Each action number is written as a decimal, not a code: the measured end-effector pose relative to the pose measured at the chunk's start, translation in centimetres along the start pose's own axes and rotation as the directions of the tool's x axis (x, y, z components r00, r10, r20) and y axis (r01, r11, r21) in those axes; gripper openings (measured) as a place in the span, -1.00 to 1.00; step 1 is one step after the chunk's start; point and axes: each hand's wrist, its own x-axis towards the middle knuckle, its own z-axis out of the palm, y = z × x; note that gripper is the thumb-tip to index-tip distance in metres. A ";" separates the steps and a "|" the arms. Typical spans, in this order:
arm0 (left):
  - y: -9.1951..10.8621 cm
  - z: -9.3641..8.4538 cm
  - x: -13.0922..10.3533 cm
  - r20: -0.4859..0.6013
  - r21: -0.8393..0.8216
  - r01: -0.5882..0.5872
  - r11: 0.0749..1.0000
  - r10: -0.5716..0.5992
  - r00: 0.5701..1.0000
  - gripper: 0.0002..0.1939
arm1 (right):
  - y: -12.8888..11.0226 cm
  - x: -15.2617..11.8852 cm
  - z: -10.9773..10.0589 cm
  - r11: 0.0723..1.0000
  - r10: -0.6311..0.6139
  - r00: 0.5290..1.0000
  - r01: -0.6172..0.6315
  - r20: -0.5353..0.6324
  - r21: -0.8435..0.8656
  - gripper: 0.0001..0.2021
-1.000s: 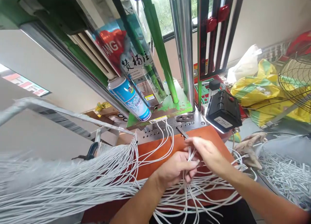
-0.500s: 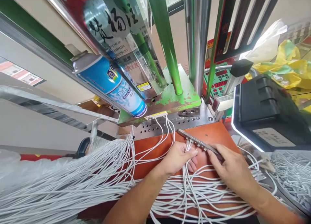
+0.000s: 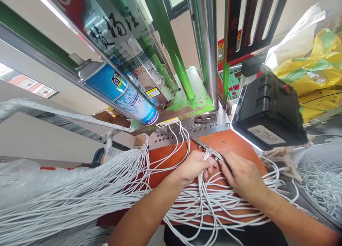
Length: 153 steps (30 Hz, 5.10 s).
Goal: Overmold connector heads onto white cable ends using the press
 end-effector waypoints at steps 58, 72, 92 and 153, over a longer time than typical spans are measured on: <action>0.0 -0.2 -0.5 -0.169 0.082 -0.015 0.997 0.029 0.985 -0.59 | 0.4 0.3 -0.4 0.999 -0.032 0.999 0.033 -0.038 0.022 -0.76; -0.4 -2.8 -1.4 -0.301 0.011 -0.161 0.987 0.157 0.941 -0.50 | 0.5 0.4 -0.6 0.978 0.117 0.992 -0.105 -0.055 0.178 -0.77; -0.8 -3.2 -1.2 -0.258 -0.072 -0.088 0.994 0.066 0.964 -0.51 | 0.8 0.4 -0.4 0.990 0.066 0.997 -0.059 -0.049 0.131 -0.75; 5.4 -7.2 -6.0 -0.190 0.821 -0.151 0.551 0.513 0.837 -0.58 | 2.1 5.2 -1.3 0.981 -0.188 0.980 0.191 0.063 -0.047 -0.47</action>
